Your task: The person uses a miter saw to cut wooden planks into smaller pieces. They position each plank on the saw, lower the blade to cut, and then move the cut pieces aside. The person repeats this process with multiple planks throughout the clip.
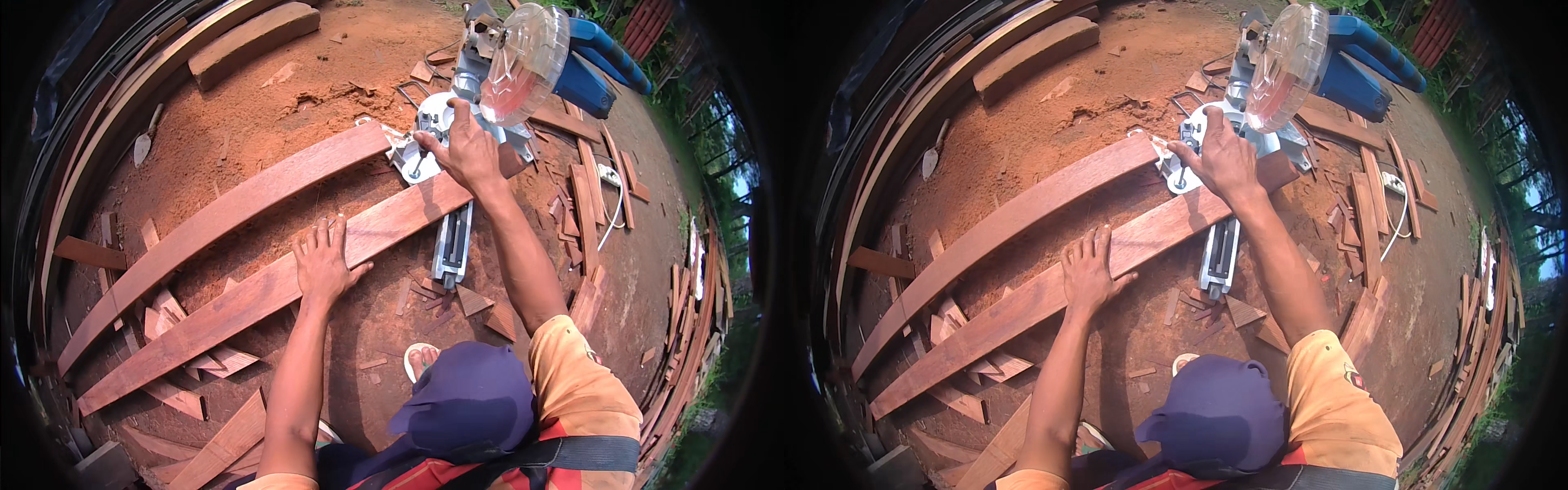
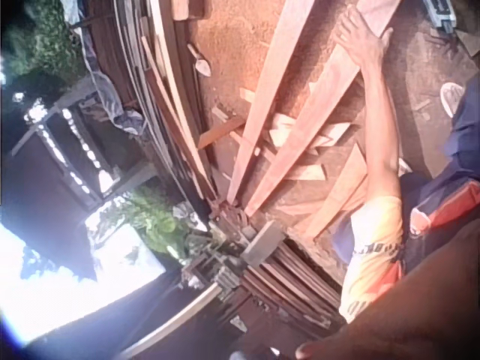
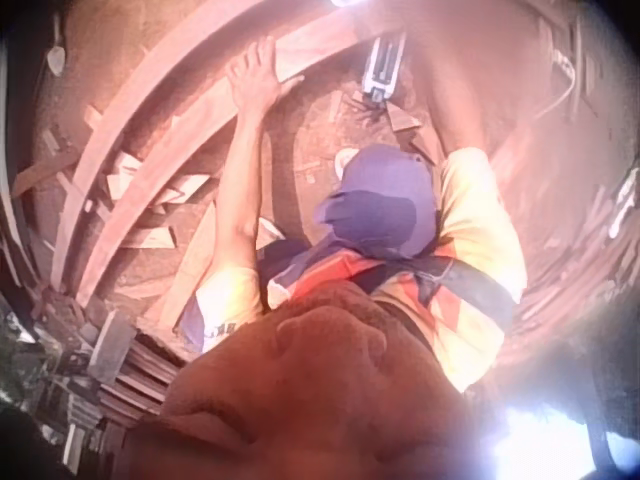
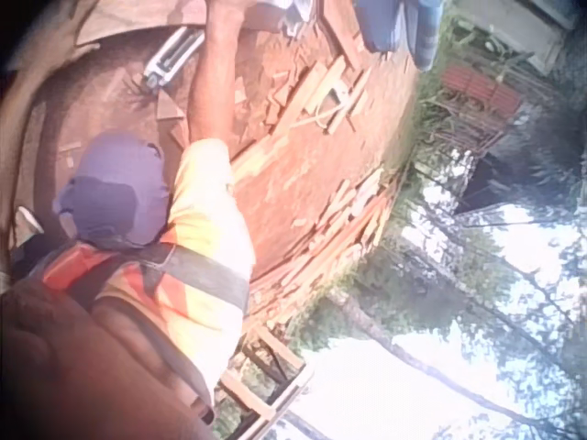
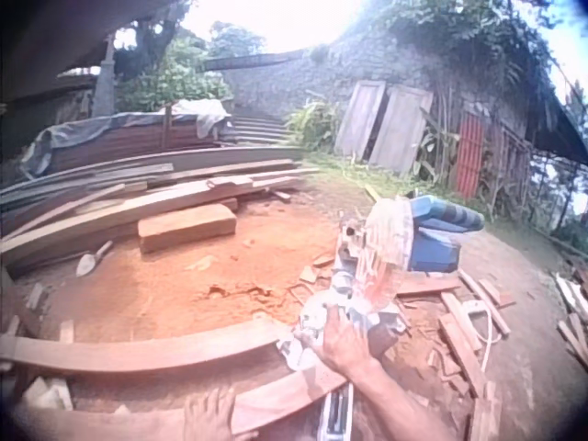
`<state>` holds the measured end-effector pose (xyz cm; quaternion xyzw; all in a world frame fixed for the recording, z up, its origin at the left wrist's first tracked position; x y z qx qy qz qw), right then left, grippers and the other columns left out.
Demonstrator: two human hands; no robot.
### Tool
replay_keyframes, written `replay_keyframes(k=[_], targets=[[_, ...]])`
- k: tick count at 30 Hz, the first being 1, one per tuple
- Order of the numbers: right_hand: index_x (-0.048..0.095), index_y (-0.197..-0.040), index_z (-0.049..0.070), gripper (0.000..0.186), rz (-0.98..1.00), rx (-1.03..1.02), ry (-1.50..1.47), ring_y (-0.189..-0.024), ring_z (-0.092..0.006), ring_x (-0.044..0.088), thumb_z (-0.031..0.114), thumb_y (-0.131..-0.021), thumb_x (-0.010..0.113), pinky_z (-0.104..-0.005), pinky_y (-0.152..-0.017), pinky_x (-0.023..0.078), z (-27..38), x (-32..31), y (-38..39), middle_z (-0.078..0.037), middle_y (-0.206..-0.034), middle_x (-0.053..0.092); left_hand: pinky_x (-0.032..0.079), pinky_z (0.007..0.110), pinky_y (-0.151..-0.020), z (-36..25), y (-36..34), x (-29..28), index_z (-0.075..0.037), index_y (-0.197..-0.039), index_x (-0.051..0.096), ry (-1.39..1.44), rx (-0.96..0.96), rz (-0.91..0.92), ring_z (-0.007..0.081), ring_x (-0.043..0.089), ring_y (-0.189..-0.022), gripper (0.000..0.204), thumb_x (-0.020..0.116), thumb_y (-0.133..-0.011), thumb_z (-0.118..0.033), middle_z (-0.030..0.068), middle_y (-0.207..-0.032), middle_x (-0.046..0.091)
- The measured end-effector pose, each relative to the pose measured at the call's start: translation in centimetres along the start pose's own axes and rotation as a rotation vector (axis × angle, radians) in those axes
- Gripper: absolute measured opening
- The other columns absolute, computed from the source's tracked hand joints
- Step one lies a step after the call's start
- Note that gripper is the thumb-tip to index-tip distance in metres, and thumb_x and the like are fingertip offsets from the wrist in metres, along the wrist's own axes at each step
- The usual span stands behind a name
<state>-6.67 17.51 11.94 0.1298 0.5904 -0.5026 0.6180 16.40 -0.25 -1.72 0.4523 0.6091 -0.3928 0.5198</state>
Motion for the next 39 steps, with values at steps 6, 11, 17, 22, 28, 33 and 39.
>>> replay_keyframes(k=[6,11,17,22,28,33,39], targets=[[0.064,-0.096,0.001,0.051,0.336,-0.231,0.143,-0.074,-0.0422,0.070,0.051,-0.096,0.068,-0.0516,-0.068,0.054,0.5,1.6,-3.1,-0.022,-0.069,0.068,0.028,0.061,-0.118,0.1,-0.2,0.6,-0.019,-0.162,0.034,-0.031,-0.002,-0.024,0.0335,0.045,-0.142,0.111,0.073,-0.075,-0.075,0.0149,-0.155,0.047],[0.065,-0.085,0.001,0.053,0.317,-0.301,0.116,-0.068,-0.0416,0.068,0.052,-0.096,0.067,-0.0503,-0.064,0.052,0.3,1.0,-3.8,-0.022,-0.066,0.066,0.030,0.062,-0.115,0.4,-0.8,0.6,-0.020,-0.162,0.034,0.000,-0.013,-0.030,0.0342,0.046,-0.140,0.111,0.072,-0.075,-0.078,0.0149,-0.154,0.047],[0.071,-0.090,0.002,0.049,0.258,-0.315,0.088,-0.069,-0.0407,0.068,0.051,-0.095,0.068,-0.0489,-0.063,0.052,-0.1,0.9,-3.7,-0.023,-0.070,0.067,0.033,0.058,-0.112,1.6,-2.7,0.4,-0.016,-0.161,0.035,-0.095,-0.039,-0.089,0.0332,0.047,-0.135,0.113,0.070,-0.074,-0.079,0.0151,-0.152,0.049],[0.070,-0.099,0.006,0.044,0.304,-0.292,0.091,-0.073,-0.0418,0.071,0.049,-0.094,0.067,-0.0532,-0.067,0.054,-0.7,0.8,-3.1,-0.021,-0.070,0.069,0.034,0.061,-0.111,2.0,-3.4,0.4,-0.019,-0.162,0.034,-0.085,-0.048,-0.050,0.0336,0.047,-0.137,0.112,0.068,-0.076,-0.081,0.0144,-0.154,0.047],[0.069,-0.112,0.006,0.040,0.273,-0.154,-0.049,-0.080,-0.0377,0.074,0.043,-0.095,0.070,-0.0485,-0.070,0.056,-1.4,-0.4,-1.0,-0.020,-0.082,0.073,0.032,0.055,-0.113,2.0,-3.6,0.3,-0.019,-0.163,0.033,-0.030,-0.049,-0.030,0.0317,0.044,-0.140,0.115,0.078,-0.071,-0.073,0.0118,-0.156,0.046],[0.063,-0.120,0.004,0.044,-0.061,-0.111,-0.335,-0.070,-0.0310,0.064,0.035,-0.092,0.077,-0.0440,-0.067,0.054,-1.1,2.4,8.6,-0.009,-0.080,0.063,0.027,0.059,-0.118,2.1,-3.7,-0.1,-0.015,-0.162,0.033,0.060,-0.065,0.037,0.0340,0.040,-0.144,0.118,0.085,-0.068,-0.065,0.0145,-0.157,0.044],[0.038,-0.153,-0.003,0.096,0.255,-0.419,-0.240,-0.148,-0.0402,0.037,0.053,-0.086,0.078,-0.0481,-0.122,0.033,3.3,11.2,11.7,-0.029,-0.156,0.037,0.010,0.063,-0.126,7.0,-2.6,-0.5,-0.007,-0.165,0.021,0.022,0.057,0.143,0.0400,0.016,-0.158,0.141,0.087,-0.058,-0.071,0.0229,-0.169,0.022]])
Point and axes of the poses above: each hand's wrist, its own y-axis away from the middle knuckle, its own x-axis out of the palm, z = x × y, the point moved 2 cm from there along -y, towards the middle knuckle
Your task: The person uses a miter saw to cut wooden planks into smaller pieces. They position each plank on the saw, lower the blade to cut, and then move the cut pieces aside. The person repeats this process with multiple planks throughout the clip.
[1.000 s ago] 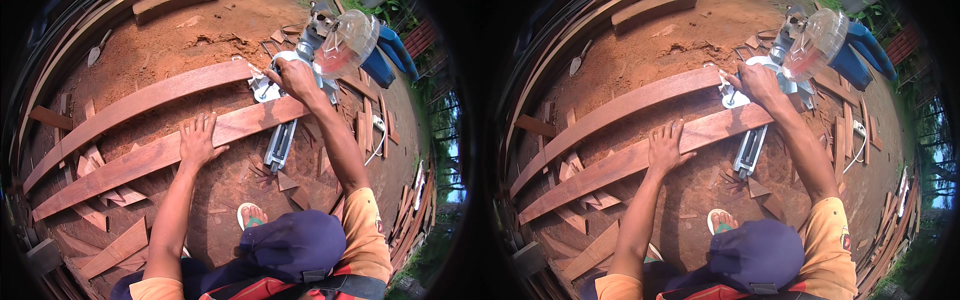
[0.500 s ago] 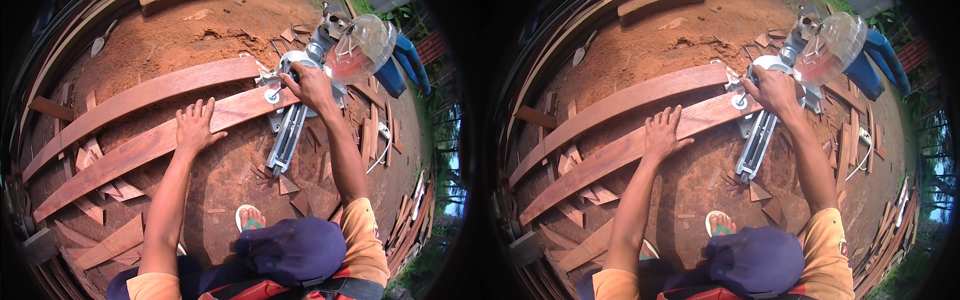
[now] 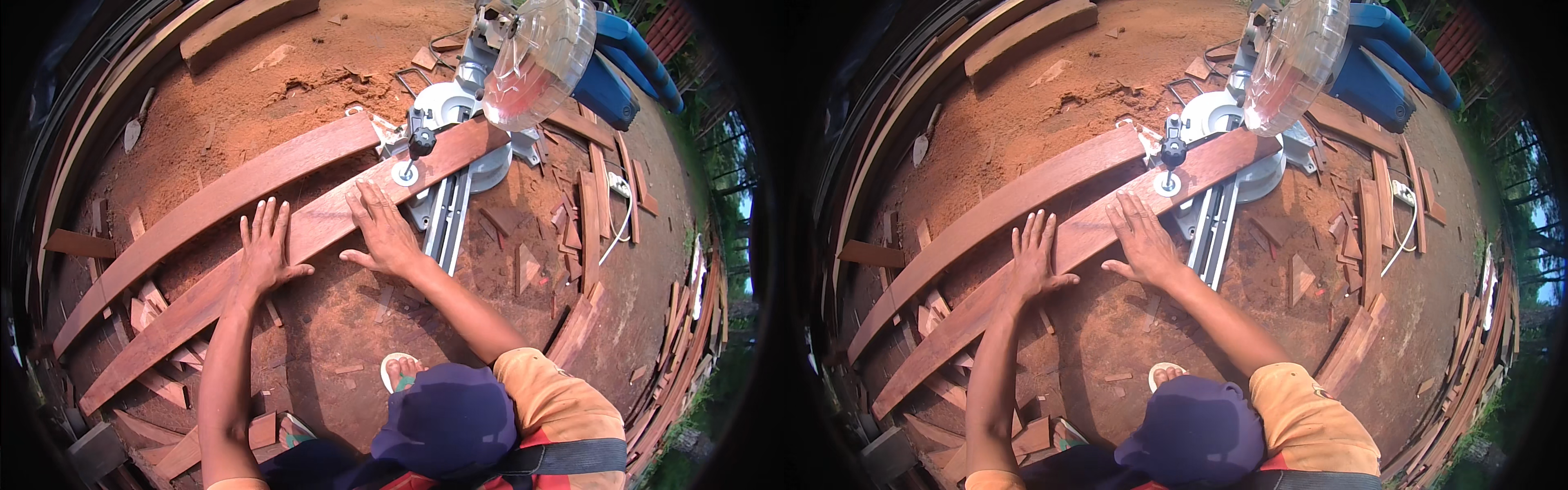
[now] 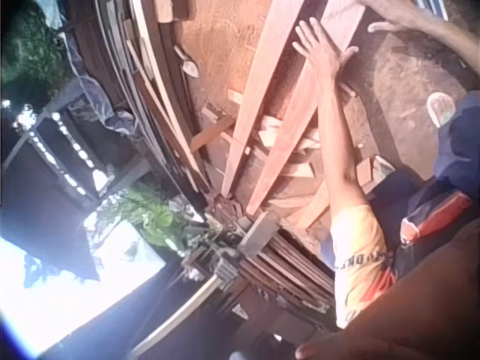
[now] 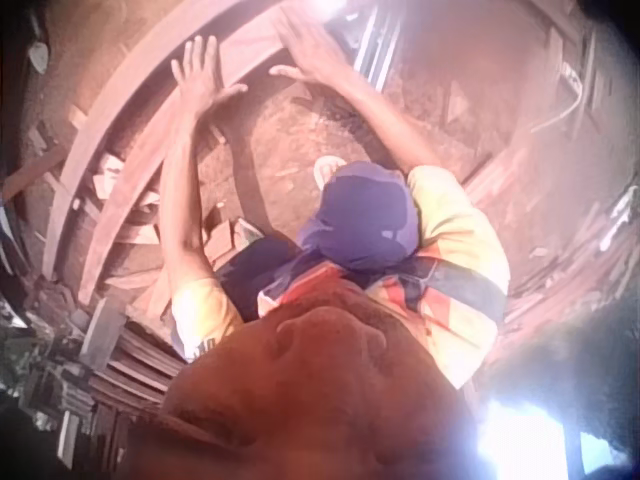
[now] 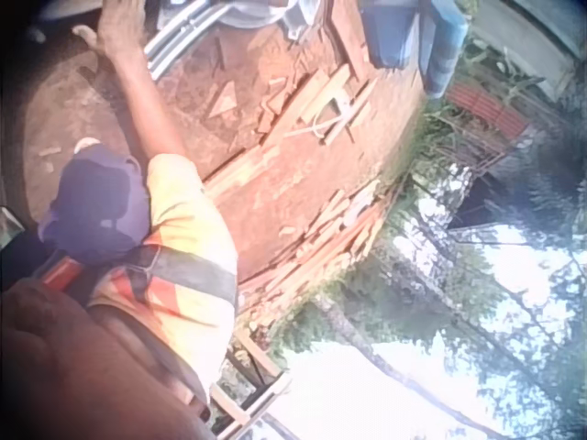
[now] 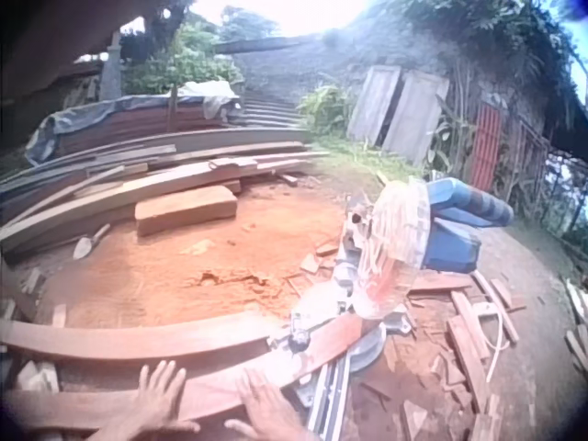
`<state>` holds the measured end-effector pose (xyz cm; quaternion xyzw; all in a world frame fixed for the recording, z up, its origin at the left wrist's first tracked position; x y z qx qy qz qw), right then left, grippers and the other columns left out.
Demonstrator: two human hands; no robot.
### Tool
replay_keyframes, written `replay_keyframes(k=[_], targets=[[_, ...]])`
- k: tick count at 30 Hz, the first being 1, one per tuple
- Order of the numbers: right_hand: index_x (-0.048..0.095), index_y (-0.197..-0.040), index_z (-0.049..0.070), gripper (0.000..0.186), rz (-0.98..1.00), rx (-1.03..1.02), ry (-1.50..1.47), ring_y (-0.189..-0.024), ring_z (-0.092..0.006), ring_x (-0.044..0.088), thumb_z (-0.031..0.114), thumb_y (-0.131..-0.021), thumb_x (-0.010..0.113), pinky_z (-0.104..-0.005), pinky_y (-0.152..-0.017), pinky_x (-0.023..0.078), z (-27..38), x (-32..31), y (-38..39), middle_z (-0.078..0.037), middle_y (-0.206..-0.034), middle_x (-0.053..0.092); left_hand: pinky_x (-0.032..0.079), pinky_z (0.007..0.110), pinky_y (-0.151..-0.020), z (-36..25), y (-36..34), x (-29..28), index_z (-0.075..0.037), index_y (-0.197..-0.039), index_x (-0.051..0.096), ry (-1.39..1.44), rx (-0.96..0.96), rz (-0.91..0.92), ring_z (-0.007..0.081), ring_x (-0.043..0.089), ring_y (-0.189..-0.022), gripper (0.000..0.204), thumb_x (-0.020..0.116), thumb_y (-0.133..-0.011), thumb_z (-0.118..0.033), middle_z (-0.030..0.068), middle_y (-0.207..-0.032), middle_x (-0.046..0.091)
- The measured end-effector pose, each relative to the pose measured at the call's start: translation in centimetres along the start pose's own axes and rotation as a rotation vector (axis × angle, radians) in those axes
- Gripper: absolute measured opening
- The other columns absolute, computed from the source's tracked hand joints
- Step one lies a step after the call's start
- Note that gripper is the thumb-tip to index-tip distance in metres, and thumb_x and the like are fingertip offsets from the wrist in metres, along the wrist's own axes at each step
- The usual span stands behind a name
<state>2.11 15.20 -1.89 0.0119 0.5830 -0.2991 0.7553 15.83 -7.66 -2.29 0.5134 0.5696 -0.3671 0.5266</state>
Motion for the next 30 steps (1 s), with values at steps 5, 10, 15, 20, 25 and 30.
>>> replay_keyframes(k=[5,10,15,20,25,30], targets=[[0.022,-0.162,-0.002,0.110,0.268,0.066,0.172,-0.159,-0.0387,0.011,0.078,-0.092,0.047,-0.0500,-0.130,0.007,0.3,3.2,-1.5,-0.025,-0.170,0.014,0.007,0.064,-0.126,9.4,9.6,-2.1,-0.006,-0.166,0.015,-0.347,-0.019,0.193,0.0413,0.009,-0.160,0.150,0.090,-0.052,-0.069,0.0248,-0.171,0.014],[0.027,-0.160,-0.003,0.100,0.192,0.049,0.194,-0.158,-0.0398,0.017,0.070,-0.096,0.051,-0.0511,-0.129,0.011,-0.3,3.7,-1.0,-0.025,-0.169,0.019,0.008,0.063,-0.126,15.9,20.9,-5.6,-0.006,-0.166,0.015,-0.335,-0.307,0.391,0.0404,0.012,-0.159,0.151,0.094,-0.050,-0.064,0.0256,-0.170,0.016],[0.027,-0.160,-0.002,0.100,0.178,0.044,0.210,-0.158,-0.0392,0.017,0.070,-0.095,0.052,-0.0513,-0.129,0.011,-0.1,3.8,-1.3,-0.025,-0.169,0.020,0.011,0.062,-0.127,22.6,25.1,-3.4,-0.005,-0.165,0.014,-0.117,-0.411,0.235,0.0403,0.016,-0.158,0.157,0.097,-0.044,-0.060,0.0255,-0.169,0.018],[0.025,-0.162,0.001,0.100,0.243,0.080,0.267,-0.159,-0.0373,0.014,0.072,-0.096,0.048,-0.0502,-0.130,0.009,-0.3,3.5,-1.3,-0.023,-0.170,0.018,0.038,0.053,-0.113,24.9,23.5,-1.6,-0.002,-0.157,0.032,-0.037,-0.276,0.112,0.0433,0.049,-0.130,0.136,0.101,-0.044,-0.032,0.0238,-0.137,0.052],[0.024,-0.162,0.001,0.101,0.252,0.076,0.276,-0.159,-0.0374,0.013,0.072,-0.095,0.049,-0.0500,-0.130,0.009,0.1,3.7,-1.6,-0.023,-0.170,0.018,0.045,0.051,-0.106,25.0,23.2,-2.5,-0.003,-0.151,0.040,-0.038,-0.255,0.106,0.0426,0.053,-0.124,0.123,0.099,-0.046,-0.027,0.0218,-0.132,0.055],[0.024,-0.162,0.000,0.100,0.240,0.079,0.285,-0.159,-0.0386,0.014,0.069,-0.095,0.053,-0.0510,-0.130,0.009,0.7,4.3,-2.4,-0.023,-0.170,0.018,0.046,0.048,-0.108,26.3,22.9,-4.2,-0.002,-0.149,0.043,-0.020,-0.257,0.073,0.0424,0.053,-0.127,0.120,0.099,-0.044,-0.023,0.0207,-0.133,0.056]])
Point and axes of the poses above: each hand's wrist, its own y-axis away from the middle knuckle, its own x-axis out of the palm, z = x × y, the point moved 2 cm from there along -y, towards the middle knuckle
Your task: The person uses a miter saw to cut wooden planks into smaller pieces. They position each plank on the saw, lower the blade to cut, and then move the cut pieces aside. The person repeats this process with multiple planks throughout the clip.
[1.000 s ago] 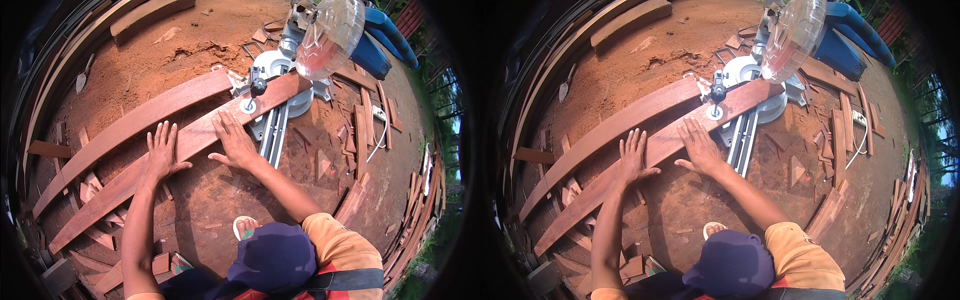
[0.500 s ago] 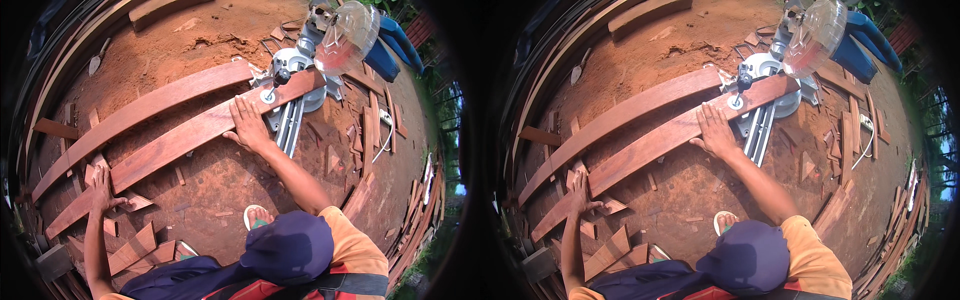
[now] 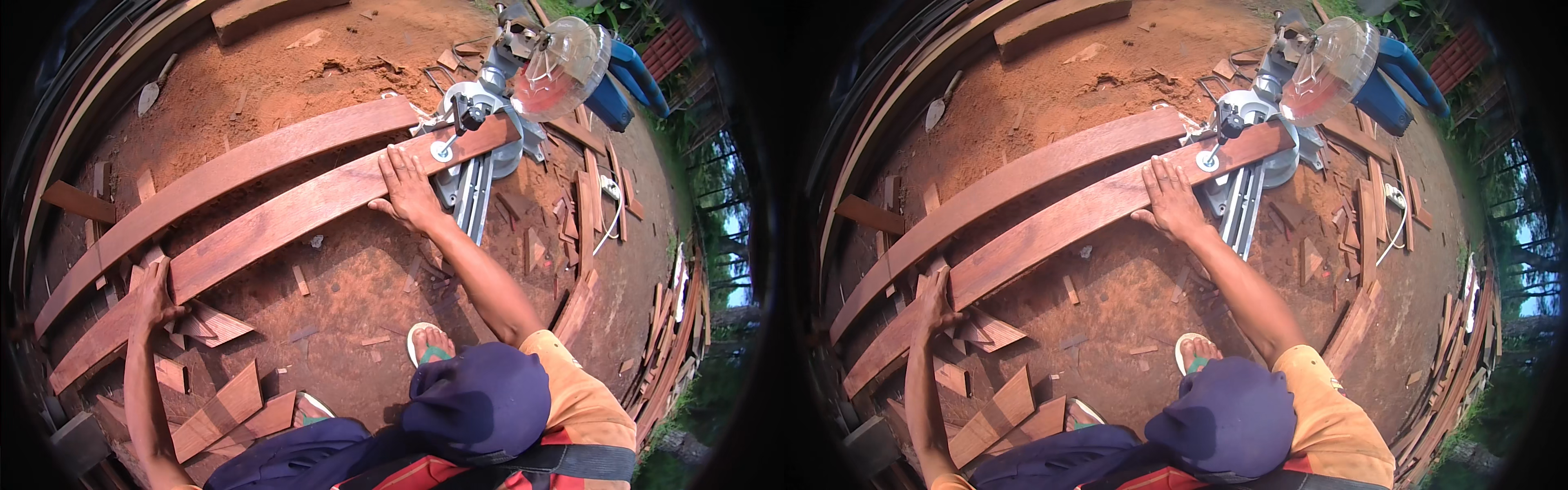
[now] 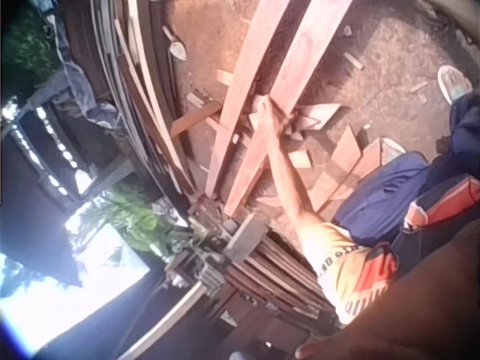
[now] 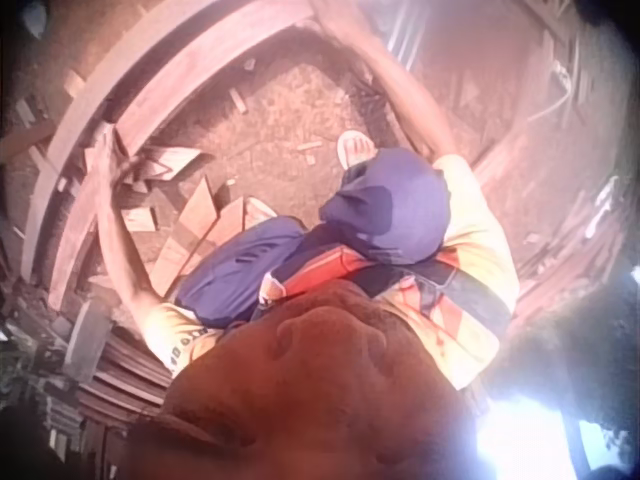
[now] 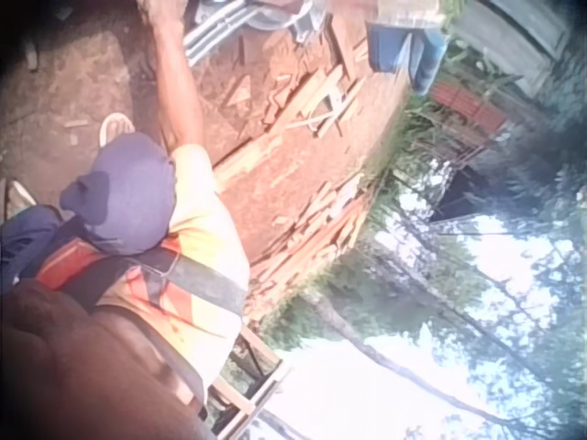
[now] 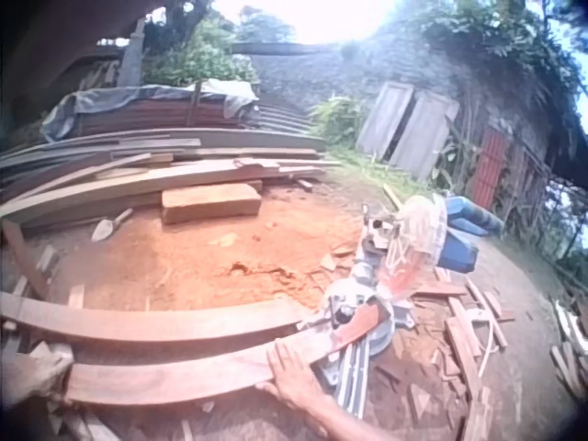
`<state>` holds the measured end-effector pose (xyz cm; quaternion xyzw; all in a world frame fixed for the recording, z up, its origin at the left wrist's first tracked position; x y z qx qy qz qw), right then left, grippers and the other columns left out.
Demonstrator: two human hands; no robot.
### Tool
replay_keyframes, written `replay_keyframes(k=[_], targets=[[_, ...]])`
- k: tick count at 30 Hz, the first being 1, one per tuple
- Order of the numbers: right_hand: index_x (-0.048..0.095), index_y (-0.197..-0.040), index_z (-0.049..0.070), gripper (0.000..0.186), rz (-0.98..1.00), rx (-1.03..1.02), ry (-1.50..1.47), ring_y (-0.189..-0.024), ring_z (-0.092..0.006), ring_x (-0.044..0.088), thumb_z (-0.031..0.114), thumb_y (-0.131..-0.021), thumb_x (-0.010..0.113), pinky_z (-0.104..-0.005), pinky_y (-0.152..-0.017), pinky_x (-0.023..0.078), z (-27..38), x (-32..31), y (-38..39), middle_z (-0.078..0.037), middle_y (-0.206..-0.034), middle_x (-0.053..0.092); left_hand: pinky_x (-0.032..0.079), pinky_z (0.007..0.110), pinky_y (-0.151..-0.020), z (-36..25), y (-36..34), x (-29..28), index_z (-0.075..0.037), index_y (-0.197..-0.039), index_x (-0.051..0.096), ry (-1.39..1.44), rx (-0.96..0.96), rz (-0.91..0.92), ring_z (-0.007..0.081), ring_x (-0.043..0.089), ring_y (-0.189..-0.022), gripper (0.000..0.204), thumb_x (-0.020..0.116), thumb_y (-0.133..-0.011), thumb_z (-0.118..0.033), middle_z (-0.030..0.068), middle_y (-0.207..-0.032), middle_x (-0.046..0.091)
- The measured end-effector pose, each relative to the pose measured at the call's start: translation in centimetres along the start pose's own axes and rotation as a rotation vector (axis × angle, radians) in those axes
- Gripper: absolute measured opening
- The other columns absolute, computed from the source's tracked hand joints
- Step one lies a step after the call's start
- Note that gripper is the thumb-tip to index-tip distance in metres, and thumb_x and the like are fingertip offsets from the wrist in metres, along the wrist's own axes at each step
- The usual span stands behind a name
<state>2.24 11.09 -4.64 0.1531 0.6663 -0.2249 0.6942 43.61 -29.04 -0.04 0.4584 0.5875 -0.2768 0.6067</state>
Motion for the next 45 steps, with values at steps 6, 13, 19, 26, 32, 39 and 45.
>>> replay_keyframes(k=[6,13,19,26,32,39,45], targets=[[0.025,-0.162,0.001,0.098,-0.027,0.001,-0.024,-0.158,-0.0400,0.015,0.067,-0.096,0.054,-0.0527,-0.129,0.010,0.0,0.3,-0.8,-0.023,-0.169,0.020,0.045,0.048,-0.109,0.2,-1.4,-1.2,-0.002,-0.148,0.044,-0.047,0.038,-0.020,0.0425,0.054,-0.126,0.121,0.100,-0.043,-0.024,0.0208,-0.133,0.057],[0.027,-0.161,0.003,0.094,-0.014,-0.051,-0.079,-0.158,-0.0389,0.017,0.065,-0.097,0.054,-0.0543,-0.128,0.014,-0.9,0.6,-0.7,-0.023,-0.170,0.019,0.044,0.048,-0.110,-0.3,-1.6,-0.4,0.001,-0.146,0.045,0.018,-0.002,0.029,0.0448,0.053,-0.127,0.122,0.101,-0.042,-0.028,0.0239,-0.133,0.056],[0.027,-0.161,0.003,0.094,-0.045,-0.066,-0.102,-0.158,-0.0385,0.018,0.066,-0.097,0.054,-0.0550,-0.127,0.015,-1.3,0.8,-0.6,-0.022,-0.170,0.020,0.044,0.049,-0.110,0.3,-1.4,0.6,0.003,-0.146,0.045,0.038,0.005,-0.002,0.0453,0.053,-0.127,0.122,0.101,-0.042,-0.028,0.0260,-0.133,0.056],[0.030,-0.160,0.003,0.092,-0.059,-0.090,-0.119,-0.157,-0.0386,0.020,0.065,-0.097,0.055,-0.0551,-0.126,0.017,-1.7,1.0,-0.6,-0.023,-0.168,0.022,0.045,0.048,-0.110,-0.9,-1.5,-0.2,0.003,-0.144,0.045,0.038,-0.068,0.031,0.0461,0.053,-0.128,0.119,0.100,-0.042,-0.025,0.0277,-0.136,0.056],[0.029,-0.159,0.003,0.093,-0.089,-0.119,-0.111,-0.156,-0.0399,0.021,0.064,-0.095,0.058,-0.0554,-0.126,0.017,-1.6,0.7,-0.5,-0.024,-0.167,0.023,0.043,0.048,-0.114,-2.2,-2.8,-1.2,0.002,-0.152,0.038,0.043,-0.122,0.174,0.0453,0.050,-0.134,0.125,0.096,-0.052,-0.046,0.0266,-0.146,0.051],[0.026,-0.160,0.002,0.106,-0.062,-0.110,-0.108,-0.155,-0.0426,0.021,0.057,-0.084,0.076,-0.0559,-0.126,0.019,-1.7,0.3,-0.2,-0.025,-0.166,0.023,0.020,0.056,-0.128,-20.4,-9.4,-1.8,-0.004,-0.162,0.025,-0.025,0.361,-0.001,0.0395,0.029,-0.154,0.137,0.083,-0.062,-0.076,0.0216,-0.164,0.033],[0.027,-0.160,0.001,0.103,-0.062,-0.117,-0.154,-0.156,-0.0421,0.022,0.042,-0.081,0.079,-0.0552,-0.126,0.019,-1.1,-0.7,-0.4,-0.026,-0.166,0.022,0.023,0.062,-0.124,-33.0,-17.4,-0.4,-0.006,-0.164,0.022,0.083,0.401,-0.061,0.0416,0.029,-0.154,0.146,0.082,-0.056,-0.083,0.0246,-0.166,0.029]])
Point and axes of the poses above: each hand's wrist, its own y-axis away from the middle knuckle, its own x-axis out of the palm, z = x × y, the point moved 2 cm from there along -y, towards the middle knuckle
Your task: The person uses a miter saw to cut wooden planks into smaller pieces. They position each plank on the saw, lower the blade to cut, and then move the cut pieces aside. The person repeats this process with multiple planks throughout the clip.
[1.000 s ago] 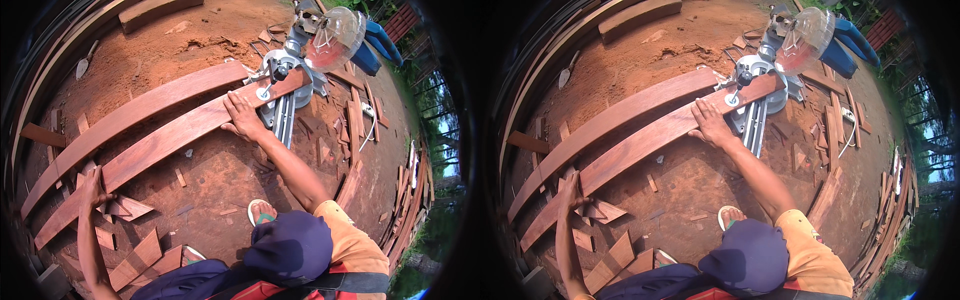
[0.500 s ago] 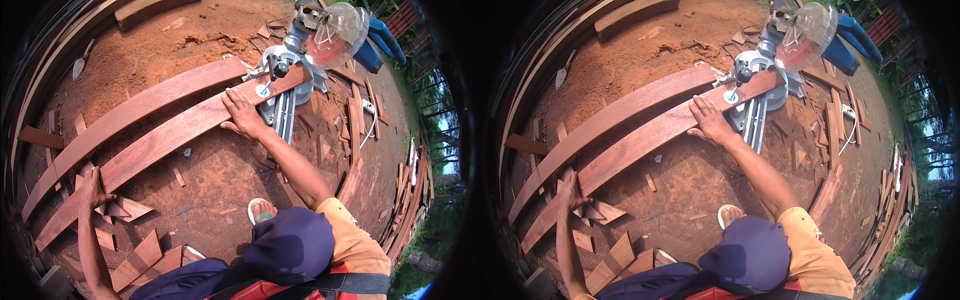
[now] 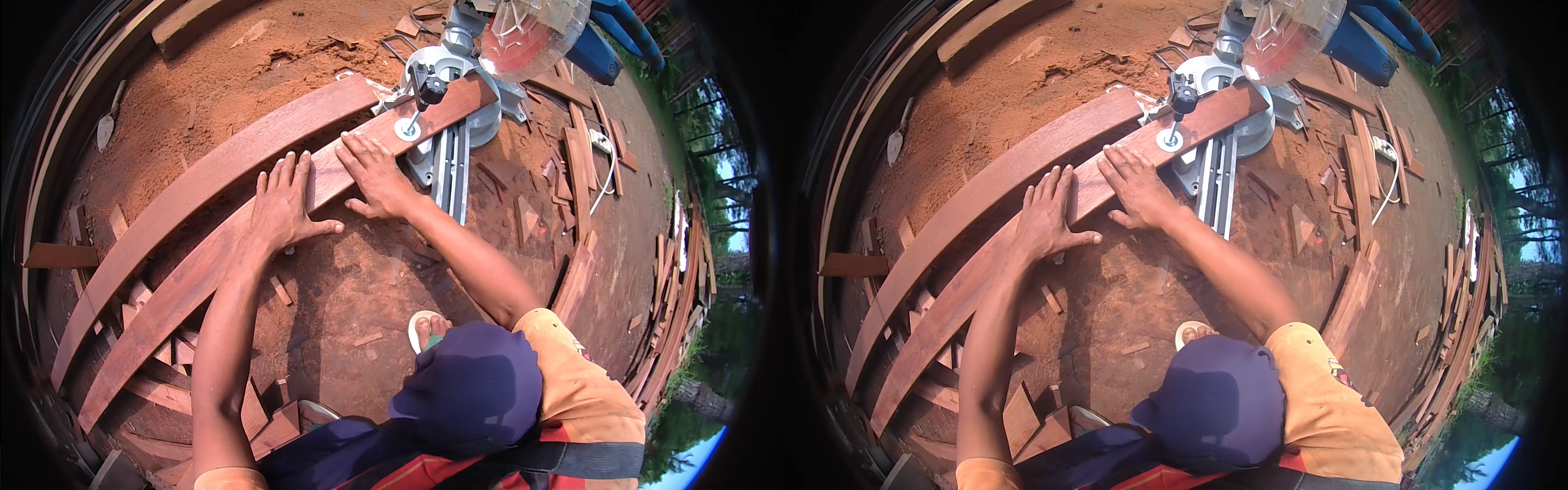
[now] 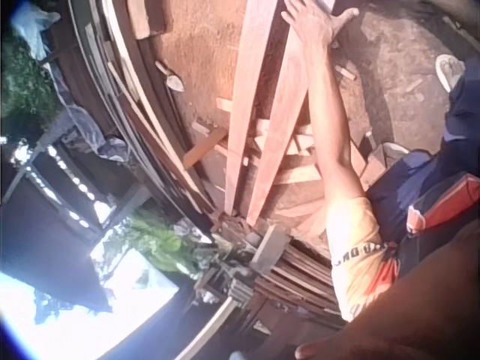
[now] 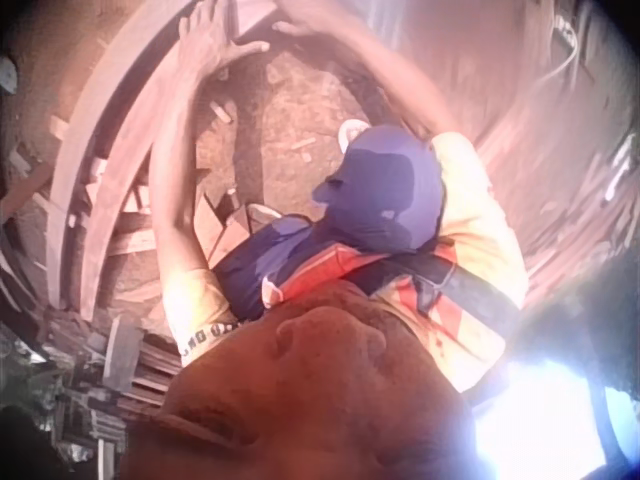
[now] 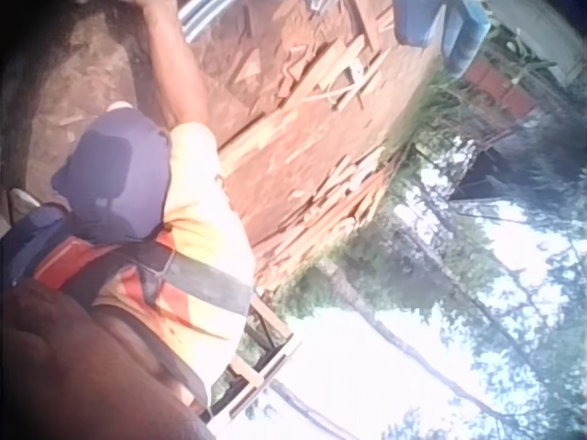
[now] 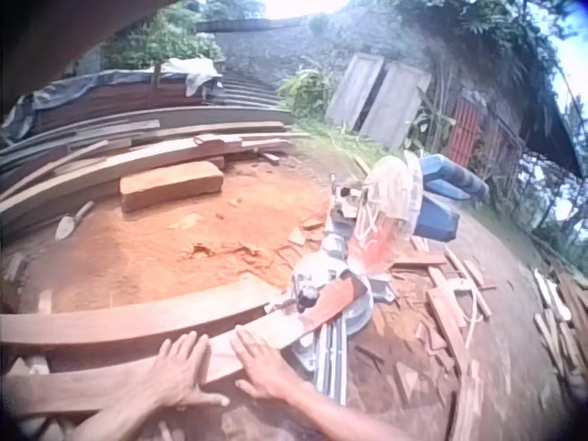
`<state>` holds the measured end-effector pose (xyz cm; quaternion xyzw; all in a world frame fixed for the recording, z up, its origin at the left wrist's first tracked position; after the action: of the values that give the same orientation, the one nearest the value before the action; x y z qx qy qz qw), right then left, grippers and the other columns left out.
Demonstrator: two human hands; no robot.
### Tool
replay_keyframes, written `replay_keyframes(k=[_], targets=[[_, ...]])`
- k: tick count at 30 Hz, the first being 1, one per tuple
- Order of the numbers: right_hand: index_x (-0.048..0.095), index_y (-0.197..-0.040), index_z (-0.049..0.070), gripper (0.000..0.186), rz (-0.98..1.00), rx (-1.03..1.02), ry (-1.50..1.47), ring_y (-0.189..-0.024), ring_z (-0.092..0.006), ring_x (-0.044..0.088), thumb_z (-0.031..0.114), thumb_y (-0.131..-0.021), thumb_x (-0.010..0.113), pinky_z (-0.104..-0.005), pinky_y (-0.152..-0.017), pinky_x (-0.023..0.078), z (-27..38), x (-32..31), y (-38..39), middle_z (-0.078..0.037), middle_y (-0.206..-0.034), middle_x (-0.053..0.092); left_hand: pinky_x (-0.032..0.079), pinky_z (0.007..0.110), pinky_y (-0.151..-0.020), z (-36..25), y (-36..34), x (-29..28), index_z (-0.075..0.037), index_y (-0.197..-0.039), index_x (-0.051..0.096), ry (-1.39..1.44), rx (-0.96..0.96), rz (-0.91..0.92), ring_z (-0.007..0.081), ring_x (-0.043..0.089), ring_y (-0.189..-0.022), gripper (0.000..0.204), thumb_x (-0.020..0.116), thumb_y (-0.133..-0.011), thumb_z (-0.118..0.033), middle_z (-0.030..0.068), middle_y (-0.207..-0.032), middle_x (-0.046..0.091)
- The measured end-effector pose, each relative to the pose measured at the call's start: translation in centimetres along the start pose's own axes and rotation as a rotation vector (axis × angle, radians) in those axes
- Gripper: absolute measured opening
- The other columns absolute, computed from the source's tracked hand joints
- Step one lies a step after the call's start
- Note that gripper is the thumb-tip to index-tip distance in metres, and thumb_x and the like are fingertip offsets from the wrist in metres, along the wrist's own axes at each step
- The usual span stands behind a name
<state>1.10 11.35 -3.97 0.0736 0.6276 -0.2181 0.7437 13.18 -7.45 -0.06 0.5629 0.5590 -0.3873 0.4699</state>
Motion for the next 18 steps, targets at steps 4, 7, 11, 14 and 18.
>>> replay_keyframes(k=[4,7,11,14,18], targets=[[0.040,-0.153,-0.001,0.081,0.024,-0.078,-0.206,-0.156,-0.0417,0.023,0.028,-0.085,0.073,-0.0522,-0.128,0.020,-1.5,-1.2,1.1,-0.025,-0.163,0.031,0.028,0.065,-0.119,-2.8,-2.6,2.4,-0.022,-0.166,0.023,-0.174,-0.114,-0.069,0.0400,0.035,-0.151,0.120,0.078,-0.072,-0.073,0.0206,-0.167,0.030],[0.071,-0.118,0.004,0.032,-0.205,-0.025,-0.394,-0.127,-0.0338,0.063,0.005,-0.085,0.071,-0.0427,-0.109,0.051,-3.9,-4.9,4.1,-0.013,-0.121,0.073,0.030,0.065,-0.117,-2.2,-2.1,3.0,-0.026,-0.166,0.026,-0.182,-0.139,-0.090,0.0405,0.038,-0.148,0.106,0.075,-0.081,-0.066,0.0187,-0.166,0.032],[0.060,-0.135,-0.004,0.038,-0.427,0.354,-0.080,-0.136,-0.0414,0.054,0.009,-0.099,0.060,-0.0464,-0.114,0.044,-12.8,-8.0,7.6,-0.025,-0.140,0.060,0.029,0.064,-0.118,-3.0,-2.3,2.1,-0.025,-0.165,0.030,-0.148,-0.118,-0.087,0.0407,0.038,-0.148,0.101,0.076,-0.082,-0.062,0.0181,-0.165,0.034],[0.048,-0.148,-0.004,0.050,-0.018,0.320,0.037,-0.147,-0.0420,0.040,0.010,-0.100,0.056,-0.0471,-0.123,0.034,-17.0,-8.2,6.8,-0.027,-0.155,0.045,0.026,0.063,-0.120,-2.7,-2.2,2.4,-0.025,-0.164,0.031,-0.144,-0.137,-0.068,0.0402,0.037,-0.148,0.104,0.078,-0.079,-0.062,0.0188,-0.165,0.034],[0.046,-0.149,-0.004,0.058,0.115,0.323,0.085,-0.148,-0.0415,0.039,0.005,-0.093,0.057,-0.0460,-0.124,0.034,-17.2,-8.1,6.1,-0.026,-0.157,0.044,0.024,0.063,-0.120,-2.5,-2.5,2.8,-0.022,-0.164,0.032,-0.129,-0.140,-0.010,0.0410,0.037,-0.148,0.108,0.080,-0.076,-0.063,0.0216,-0.164,0.033]])
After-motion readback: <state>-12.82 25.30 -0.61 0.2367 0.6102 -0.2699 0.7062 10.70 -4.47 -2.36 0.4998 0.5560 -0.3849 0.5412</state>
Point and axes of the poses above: each hand's wrist, its own y-axis away from the middle knuckle, its own x-axis out of the palm, z = x × y, the point moved 2 cm from there along -y, towards the middle knuckle
